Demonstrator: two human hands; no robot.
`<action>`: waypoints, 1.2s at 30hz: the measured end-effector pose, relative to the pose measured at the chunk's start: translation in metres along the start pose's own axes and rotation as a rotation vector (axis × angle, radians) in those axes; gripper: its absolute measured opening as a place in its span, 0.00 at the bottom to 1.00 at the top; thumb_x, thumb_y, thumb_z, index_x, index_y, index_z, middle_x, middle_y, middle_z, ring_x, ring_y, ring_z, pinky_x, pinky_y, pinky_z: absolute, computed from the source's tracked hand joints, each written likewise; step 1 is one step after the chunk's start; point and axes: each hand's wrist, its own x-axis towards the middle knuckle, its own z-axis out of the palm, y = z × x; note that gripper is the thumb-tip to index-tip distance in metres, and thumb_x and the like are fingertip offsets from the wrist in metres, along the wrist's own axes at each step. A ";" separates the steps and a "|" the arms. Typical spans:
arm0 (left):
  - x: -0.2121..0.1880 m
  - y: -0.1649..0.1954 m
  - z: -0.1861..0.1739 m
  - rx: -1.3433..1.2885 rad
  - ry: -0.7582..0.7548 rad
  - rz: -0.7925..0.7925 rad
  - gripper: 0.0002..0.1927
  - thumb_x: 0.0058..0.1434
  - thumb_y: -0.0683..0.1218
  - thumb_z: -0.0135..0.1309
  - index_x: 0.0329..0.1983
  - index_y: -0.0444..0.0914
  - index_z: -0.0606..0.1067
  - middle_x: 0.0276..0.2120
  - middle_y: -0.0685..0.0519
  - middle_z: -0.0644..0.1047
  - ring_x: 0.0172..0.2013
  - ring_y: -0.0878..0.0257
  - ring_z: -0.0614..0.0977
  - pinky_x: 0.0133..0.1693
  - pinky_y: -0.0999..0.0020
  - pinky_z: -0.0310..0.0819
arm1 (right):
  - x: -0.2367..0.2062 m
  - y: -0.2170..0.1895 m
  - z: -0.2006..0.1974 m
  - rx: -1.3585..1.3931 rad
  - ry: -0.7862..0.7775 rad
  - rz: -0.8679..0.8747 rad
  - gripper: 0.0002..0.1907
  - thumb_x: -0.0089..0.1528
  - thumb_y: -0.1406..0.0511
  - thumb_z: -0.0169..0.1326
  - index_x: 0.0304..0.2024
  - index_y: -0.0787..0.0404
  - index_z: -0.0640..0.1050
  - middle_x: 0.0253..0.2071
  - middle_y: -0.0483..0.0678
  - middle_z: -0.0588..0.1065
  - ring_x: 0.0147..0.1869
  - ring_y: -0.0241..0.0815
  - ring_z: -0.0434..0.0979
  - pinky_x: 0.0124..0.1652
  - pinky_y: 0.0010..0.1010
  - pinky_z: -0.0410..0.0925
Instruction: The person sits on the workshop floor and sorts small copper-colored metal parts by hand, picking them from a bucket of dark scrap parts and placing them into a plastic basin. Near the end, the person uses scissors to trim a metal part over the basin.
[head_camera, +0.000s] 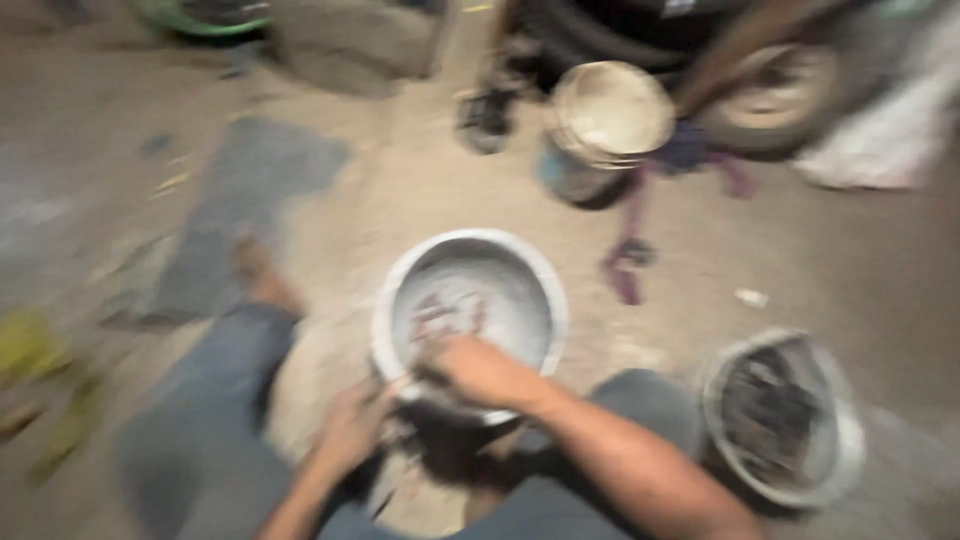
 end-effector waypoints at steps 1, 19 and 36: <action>0.005 -0.007 0.002 0.088 0.020 -0.163 0.17 0.68 0.50 0.52 0.39 0.32 0.82 0.28 0.45 0.81 0.28 0.60 0.79 0.34 0.58 0.75 | -0.002 0.001 0.000 -0.055 -0.051 0.069 0.13 0.59 0.68 0.51 0.44 0.63 0.80 0.43 0.62 0.78 0.50 0.61 0.79 0.51 0.47 0.70; 0.012 0.068 -0.044 0.839 0.081 0.504 0.10 0.64 0.47 0.56 0.40 0.35 0.80 0.26 0.41 0.80 0.30 0.46 0.81 0.33 0.53 0.73 | 0.020 -0.002 0.013 0.060 0.155 -0.335 0.08 0.65 0.63 0.60 0.38 0.63 0.82 0.33 0.55 0.79 0.36 0.52 0.79 0.36 0.40 0.70; -0.062 0.148 -0.048 0.546 -0.518 0.182 0.14 0.63 0.48 0.56 0.47 0.36 0.82 0.39 0.44 0.85 0.40 0.58 0.85 0.44 0.64 0.77 | -0.008 -0.036 0.023 0.674 -0.231 -0.117 0.14 0.65 0.57 0.54 0.42 0.61 0.79 0.31 0.44 0.76 0.36 0.38 0.74 0.37 0.34 0.70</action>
